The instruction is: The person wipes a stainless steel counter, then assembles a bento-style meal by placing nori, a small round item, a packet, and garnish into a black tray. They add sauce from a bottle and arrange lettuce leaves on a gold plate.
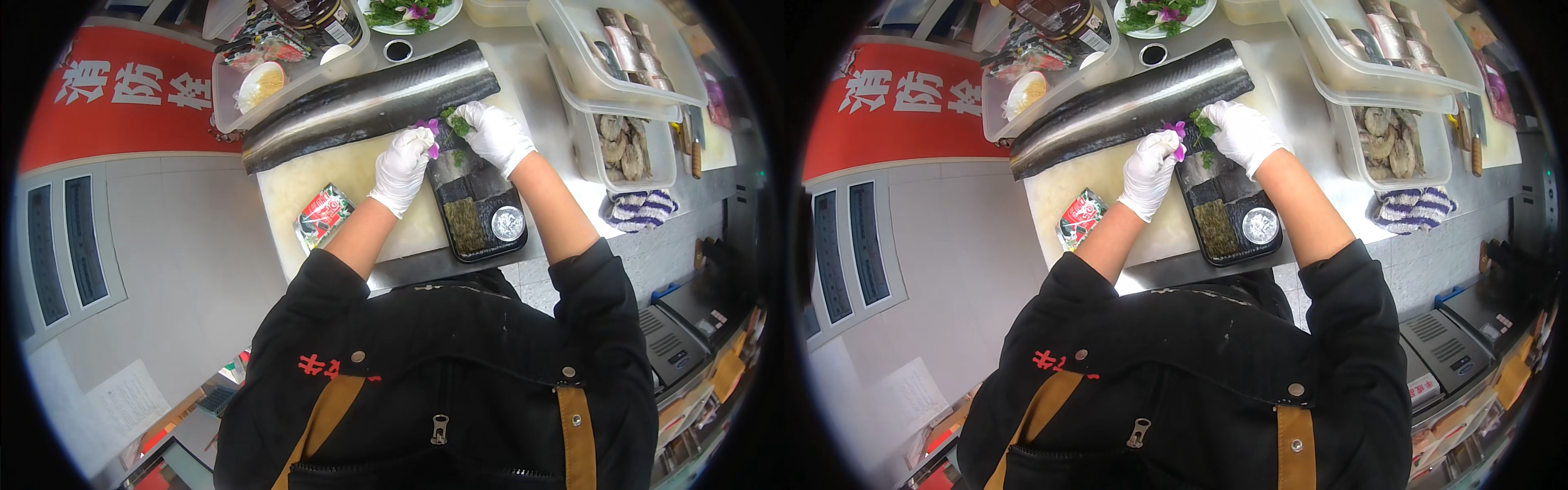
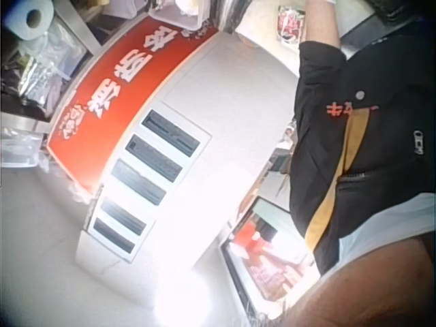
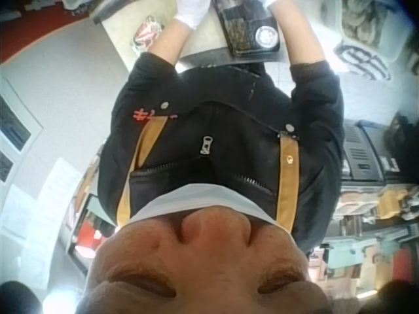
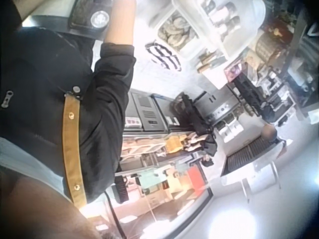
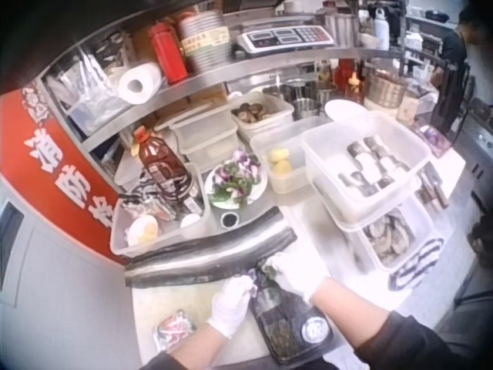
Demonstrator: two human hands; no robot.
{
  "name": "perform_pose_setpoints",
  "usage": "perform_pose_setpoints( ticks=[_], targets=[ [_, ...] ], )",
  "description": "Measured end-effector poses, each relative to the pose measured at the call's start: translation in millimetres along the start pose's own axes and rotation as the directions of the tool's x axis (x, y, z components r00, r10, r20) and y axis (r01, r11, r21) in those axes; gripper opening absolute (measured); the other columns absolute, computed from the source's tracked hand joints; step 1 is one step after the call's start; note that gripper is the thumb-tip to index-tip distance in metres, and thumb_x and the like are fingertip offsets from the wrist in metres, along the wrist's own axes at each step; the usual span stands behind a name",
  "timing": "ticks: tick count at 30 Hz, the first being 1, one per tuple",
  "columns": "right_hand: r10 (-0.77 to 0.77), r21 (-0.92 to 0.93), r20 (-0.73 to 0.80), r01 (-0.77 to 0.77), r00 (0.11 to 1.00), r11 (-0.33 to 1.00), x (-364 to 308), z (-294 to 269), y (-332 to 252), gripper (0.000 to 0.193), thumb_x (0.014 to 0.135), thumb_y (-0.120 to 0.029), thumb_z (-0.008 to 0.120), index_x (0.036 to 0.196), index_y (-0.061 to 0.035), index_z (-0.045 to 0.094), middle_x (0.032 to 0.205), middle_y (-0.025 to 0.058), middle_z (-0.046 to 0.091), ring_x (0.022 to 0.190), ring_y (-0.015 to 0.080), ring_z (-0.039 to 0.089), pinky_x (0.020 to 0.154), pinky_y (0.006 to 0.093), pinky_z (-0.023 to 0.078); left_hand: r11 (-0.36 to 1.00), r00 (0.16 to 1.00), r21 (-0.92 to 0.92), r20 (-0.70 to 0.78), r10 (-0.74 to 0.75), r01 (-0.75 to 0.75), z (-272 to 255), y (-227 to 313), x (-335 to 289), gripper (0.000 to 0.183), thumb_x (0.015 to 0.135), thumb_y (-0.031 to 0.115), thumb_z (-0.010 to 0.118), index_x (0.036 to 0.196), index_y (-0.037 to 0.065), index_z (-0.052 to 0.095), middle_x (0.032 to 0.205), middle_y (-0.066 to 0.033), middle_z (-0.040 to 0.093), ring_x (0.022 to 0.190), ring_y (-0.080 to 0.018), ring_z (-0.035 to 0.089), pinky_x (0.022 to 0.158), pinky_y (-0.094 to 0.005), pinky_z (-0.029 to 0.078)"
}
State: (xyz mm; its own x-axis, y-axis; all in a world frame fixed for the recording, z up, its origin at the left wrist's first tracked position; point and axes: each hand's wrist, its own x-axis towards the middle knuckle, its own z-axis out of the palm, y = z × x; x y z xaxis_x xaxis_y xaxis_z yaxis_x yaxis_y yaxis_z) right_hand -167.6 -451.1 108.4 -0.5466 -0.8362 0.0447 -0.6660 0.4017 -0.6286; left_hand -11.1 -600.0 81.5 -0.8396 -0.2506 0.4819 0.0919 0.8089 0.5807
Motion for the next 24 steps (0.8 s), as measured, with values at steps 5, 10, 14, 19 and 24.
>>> perform_pose_setpoints(
  ticks=[5,10,14,19,24],
  targets=[
    [0.019,0.021,0.004,-0.020,1.000,1.000,0.1,-1.2,-0.5,0.034,0.079,-0.007,0.063,0.112,-0.0083,0.067,0.108,0.0152,0.068,0.102,0.0359,0.064,0.090,0.0426,0.050,0.999,0.997,-0.046,-0.082,0.013,-0.017,-1.5,4.1,-3.6,0.021,0.077,0.002,0.074,0.094,0.012,0.066,0.093,-0.0066,0.068,0.087,-0.0278,0.067,0.071,-0.0360,0.055],
    [0.013,0.038,-0.049,-0.011,0.999,0.999,-0.9,-2.7,-5.3,0.025,0.082,-0.006,0.068,0.106,-0.0090,0.070,0.099,0.0177,0.069,0.095,0.0383,0.065,0.082,0.0422,0.051,0.991,0.990,-0.017,-0.040,-0.134,0.134,-5.4,4.1,5.3,0.012,0.083,0.008,0.075,0.085,0.009,0.063,0.086,-0.0092,0.068,0.080,-0.0270,0.067,0.069,-0.0335,0.052],
    [0.014,0.093,0.036,-0.018,0.999,0.996,0.8,-5.6,-4.4,0.025,0.082,-0.004,0.067,0.106,-0.0087,0.070,0.099,0.0163,0.070,0.095,0.0367,0.066,0.083,0.0414,0.051,0.988,0.989,0.063,0.017,-0.144,0.142,-6.3,11.1,1.5,0.010,0.084,0.010,0.075,0.086,0.011,0.065,0.087,-0.0081,0.068,0.080,-0.0274,0.066,0.068,-0.0357,0.052],
    [-0.124,0.007,-0.069,0.125,0.990,0.992,6.3,-12.3,0.5,0.025,0.083,-0.001,0.066,0.105,-0.0092,0.070,0.101,0.0152,0.070,0.095,0.0351,0.066,0.084,0.0407,0.052,0.988,0.995,0.129,-0.059,-0.082,0.089,-5.2,9.6,6.2,0.014,0.080,0.007,0.077,0.087,0.010,0.065,0.090,-0.0083,0.069,0.083,-0.0278,0.067,0.069,-0.0366,0.053],
    [-0.013,0.098,-0.065,0.019,0.998,0.995,1.6,-7.3,-3.3,0.024,0.084,-0.002,0.066,0.107,-0.0082,0.069,0.099,0.0161,0.070,0.094,0.0360,0.066,0.083,0.0393,0.053,0.989,0.995,0.137,-0.071,0.065,-0.055,1.5,-3.0,12.5,0.021,0.078,-0.003,0.074,0.088,0.010,0.061,0.098,-0.0097,0.068,0.089,-0.0299,0.068,0.075,-0.0371,0.055]
  ],
)
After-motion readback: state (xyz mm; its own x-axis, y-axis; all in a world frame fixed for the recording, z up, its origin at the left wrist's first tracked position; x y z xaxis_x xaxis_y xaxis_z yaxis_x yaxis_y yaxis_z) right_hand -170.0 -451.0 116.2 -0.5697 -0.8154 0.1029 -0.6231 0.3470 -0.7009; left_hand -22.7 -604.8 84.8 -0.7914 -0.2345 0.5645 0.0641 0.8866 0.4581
